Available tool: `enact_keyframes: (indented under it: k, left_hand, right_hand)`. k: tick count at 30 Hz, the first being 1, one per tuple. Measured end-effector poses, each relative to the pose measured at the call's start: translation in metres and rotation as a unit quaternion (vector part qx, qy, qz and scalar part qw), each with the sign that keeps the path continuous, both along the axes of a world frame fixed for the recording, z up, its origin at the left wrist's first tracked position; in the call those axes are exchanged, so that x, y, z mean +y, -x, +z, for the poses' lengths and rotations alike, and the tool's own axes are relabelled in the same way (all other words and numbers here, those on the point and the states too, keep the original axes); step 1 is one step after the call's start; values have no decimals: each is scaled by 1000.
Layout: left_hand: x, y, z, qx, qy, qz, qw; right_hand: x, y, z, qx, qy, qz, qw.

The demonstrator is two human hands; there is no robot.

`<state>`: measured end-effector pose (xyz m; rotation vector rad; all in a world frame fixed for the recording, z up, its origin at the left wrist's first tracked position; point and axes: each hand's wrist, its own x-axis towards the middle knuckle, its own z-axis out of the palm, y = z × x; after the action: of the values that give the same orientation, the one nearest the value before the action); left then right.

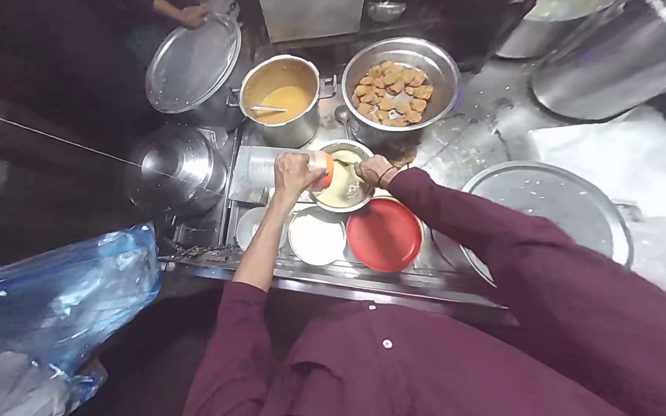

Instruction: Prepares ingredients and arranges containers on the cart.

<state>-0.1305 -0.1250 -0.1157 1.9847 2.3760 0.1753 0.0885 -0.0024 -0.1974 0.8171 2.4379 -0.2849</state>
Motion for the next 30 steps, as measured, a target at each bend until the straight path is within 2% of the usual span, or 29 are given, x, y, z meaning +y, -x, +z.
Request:
enact_keyframes:
  k: [2,5,7,11,13,15,17,19,22,24,26,27,28,30]
  left_hand:
    - [0,-1,-1,-1,2,-4,1000]
    - [0,-4,1,-3,5,-5,1000]
    - [0,-5,2,-9,5,-3,1000]
    - [0,-6,4,-3,9,-7,1000]
    - [-1,-6,4,3,2,-12,1000]
    - [-3,-6,4,-2,-9,-16,1000]
    - [-11,-6,4,-22,-38,-33,998]
    - [-11,-5,6,-11,-48,-25,999]
    - [-28,-19,39,-20,-27,-36,999]
    - [-30,-20,41,-17,-27,-34,999]
    - [-17,-10,24,-7,-76,-33,997]
    - [-19,-11,27,-6,-69,-31,997]
    - [-24,-18,37,-10,-43,-30,999]
    - [-27,-22,44,-15,-28,-33,999]
  right_hand:
    - [4,-7,13,-16,4,-8,1000]
    - [-2,-8,31,-56,65,-82,993]
    - [-4,-8,14,-45,121,-110,985]
    - [-25,-8,-43,89,200,-204,954]
    - [-43,-5,-63,155,203,-264,930]
    - [-55,2,-70,186,158,-288,926]
    - [-55,8,-55,167,96,-243,951]
    - [-42,9,-36,123,45,-126,983]
    - [-12,-1,-18,51,-16,11,999]
    - [-6,-9,2,-4,-12,8,1000]
    - [2,-9,26,-57,22,-39,997]
    - [2,-8,31,-72,56,-67,994]
    - [1,-11,27,-68,93,-87,990]
    - [-2,-21,2,30,148,-106,983]
